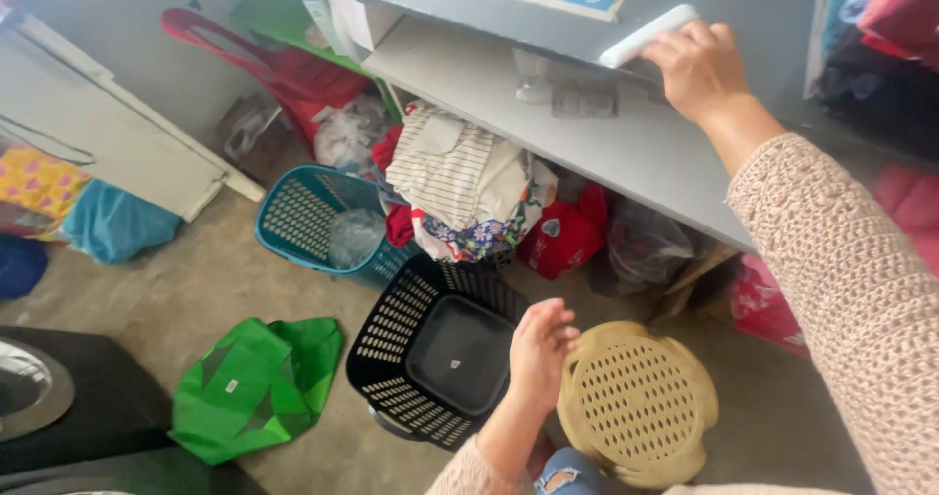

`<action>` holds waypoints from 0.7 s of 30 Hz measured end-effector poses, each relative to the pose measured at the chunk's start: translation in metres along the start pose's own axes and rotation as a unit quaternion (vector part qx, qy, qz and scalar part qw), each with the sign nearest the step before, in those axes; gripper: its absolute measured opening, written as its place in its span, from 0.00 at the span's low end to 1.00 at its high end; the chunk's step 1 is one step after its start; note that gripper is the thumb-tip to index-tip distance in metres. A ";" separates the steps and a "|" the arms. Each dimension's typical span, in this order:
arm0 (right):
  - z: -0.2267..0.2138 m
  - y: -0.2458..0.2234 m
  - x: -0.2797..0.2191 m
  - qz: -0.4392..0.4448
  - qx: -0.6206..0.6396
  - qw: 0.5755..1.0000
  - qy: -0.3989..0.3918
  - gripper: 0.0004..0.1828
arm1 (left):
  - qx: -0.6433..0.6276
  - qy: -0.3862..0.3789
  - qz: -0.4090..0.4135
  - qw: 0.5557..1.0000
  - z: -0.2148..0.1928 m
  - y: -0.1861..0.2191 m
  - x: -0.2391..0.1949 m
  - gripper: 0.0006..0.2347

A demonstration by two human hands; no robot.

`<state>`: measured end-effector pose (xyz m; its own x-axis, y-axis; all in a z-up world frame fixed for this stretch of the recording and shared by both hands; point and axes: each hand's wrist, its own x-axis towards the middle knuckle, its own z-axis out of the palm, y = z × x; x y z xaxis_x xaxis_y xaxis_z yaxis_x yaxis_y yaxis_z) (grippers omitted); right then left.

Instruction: The person folds a pair of tan pants and a pair of black pants on a counter and then places them into a clear plastic bag.

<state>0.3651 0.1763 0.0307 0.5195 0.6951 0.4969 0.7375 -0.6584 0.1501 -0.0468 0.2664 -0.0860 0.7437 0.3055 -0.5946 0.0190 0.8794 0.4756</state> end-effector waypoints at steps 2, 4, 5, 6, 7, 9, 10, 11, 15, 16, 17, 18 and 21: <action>0.004 0.012 0.002 -0.062 0.022 0.996 0.053 0.19 | 0.040 -0.074 0.034 0.996 0.030 0.006 0.009 0.09; -0.008 0.008 0.017 -0.069 0.056 0.995 0.044 0.26 | 0.031 -0.099 0.043 0.994 0.047 -0.003 0.014 0.08; -0.011 0.005 0.020 -0.076 0.095 0.992 0.029 0.36 | 0.022 -0.118 0.048 0.992 0.052 -0.009 0.015 0.08; 0.005 0.010 0.026 -0.077 0.095 0.992 0.028 0.36 | 0.020 -0.118 0.048 0.992 0.054 -0.017 0.010 0.08; 0.023 0.012 0.033 -0.073 0.088 0.993 0.014 0.39 | 0.036 -0.111 0.040 0.992 0.055 -0.022 0.006 0.08; 0.047 0.017 0.043 -0.073 0.084 0.994 0.000 0.43 | 0.049 -0.101 0.036 0.993 0.049 -0.032 0.005 0.08; 0.053 0.019 0.045 -0.074 0.100 0.992 -0.027 0.35 | 0.041 -0.079 0.021 0.996 0.042 -0.037 0.009 0.08; 0.059 0.021 0.044 -0.076 0.116 0.989 -0.057 0.28 | 0.031 -0.056 0.005 0.998 0.034 -0.045 0.010 0.08; 0.002 -0.026 -0.001 -0.038 0.050 0.993 -0.102 0.14 | 0.034 -0.051 0.057 0.997 0.057 -0.028 0.020 0.08; -0.012 -0.040 -0.017 -0.032 0.159 0.983 -0.092 0.13 | 0.045 -0.085 0.096 0.991 0.069 -0.022 0.022 0.11; -0.026 -0.051 -0.032 -0.024 0.264 0.961 -0.081 0.13 | 0.058 -0.121 0.135 0.982 0.083 -0.015 0.025 0.14; -0.049 -0.070 -0.054 -0.026 0.265 0.960 -0.080 0.13 | 0.057 -0.120 0.137 0.982 0.101 -0.010 0.028 0.14; -0.106 -0.114 -0.125 0.041 0.419 0.902 -0.094 0.13 | -0.017 -0.156 0.136 0.978 0.141 -0.012 0.027 0.19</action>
<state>0.1705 0.1345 0.0419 0.5936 0.7423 0.3108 0.7192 -0.3159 -0.6189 0.0677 0.2130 -0.0164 0.8858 0.4091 -0.2192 -0.2274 0.7943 0.5633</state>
